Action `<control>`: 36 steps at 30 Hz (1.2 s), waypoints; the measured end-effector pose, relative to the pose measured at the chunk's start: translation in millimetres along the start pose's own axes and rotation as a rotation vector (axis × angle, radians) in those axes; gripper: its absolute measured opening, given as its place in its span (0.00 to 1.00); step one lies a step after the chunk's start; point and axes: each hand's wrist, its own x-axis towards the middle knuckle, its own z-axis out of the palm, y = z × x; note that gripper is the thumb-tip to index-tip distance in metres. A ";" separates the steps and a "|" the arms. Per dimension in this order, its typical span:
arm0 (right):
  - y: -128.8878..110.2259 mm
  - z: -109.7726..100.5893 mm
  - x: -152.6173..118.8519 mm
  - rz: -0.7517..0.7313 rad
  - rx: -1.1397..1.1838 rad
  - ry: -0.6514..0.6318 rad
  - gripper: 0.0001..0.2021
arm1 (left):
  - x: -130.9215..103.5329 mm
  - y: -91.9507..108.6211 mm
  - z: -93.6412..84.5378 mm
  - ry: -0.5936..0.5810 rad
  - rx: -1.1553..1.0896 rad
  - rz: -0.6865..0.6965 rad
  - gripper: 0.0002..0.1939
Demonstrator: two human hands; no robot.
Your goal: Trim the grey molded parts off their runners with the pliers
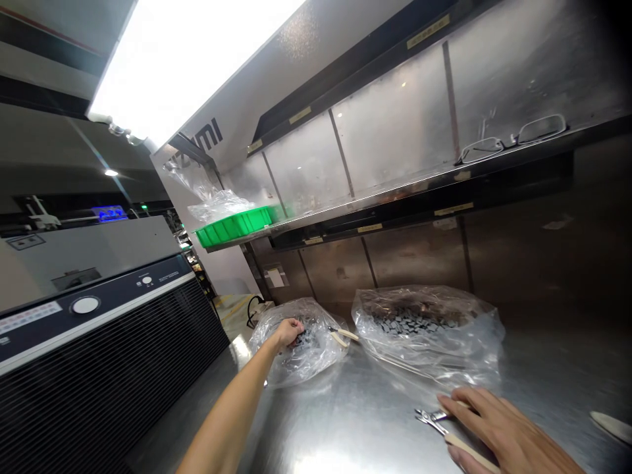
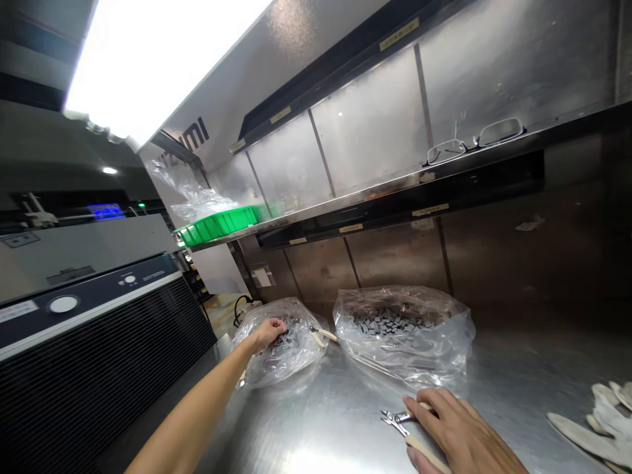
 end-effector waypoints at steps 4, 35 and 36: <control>0.0 -1.8 0.4 0.014 0.017 -0.032 0.24 | -3.3 2.9 -6.5 0.024 -0.026 0.007 0.17; -10.8 -24.9 1.9 0.015 0.023 -0.080 0.23 | -9.1 6.3 5.8 0.163 0.256 0.241 0.17; -10.6 -24.9 1.8 0.017 0.018 -0.082 0.22 | -9.1 7.1 4.8 0.167 0.244 0.245 0.17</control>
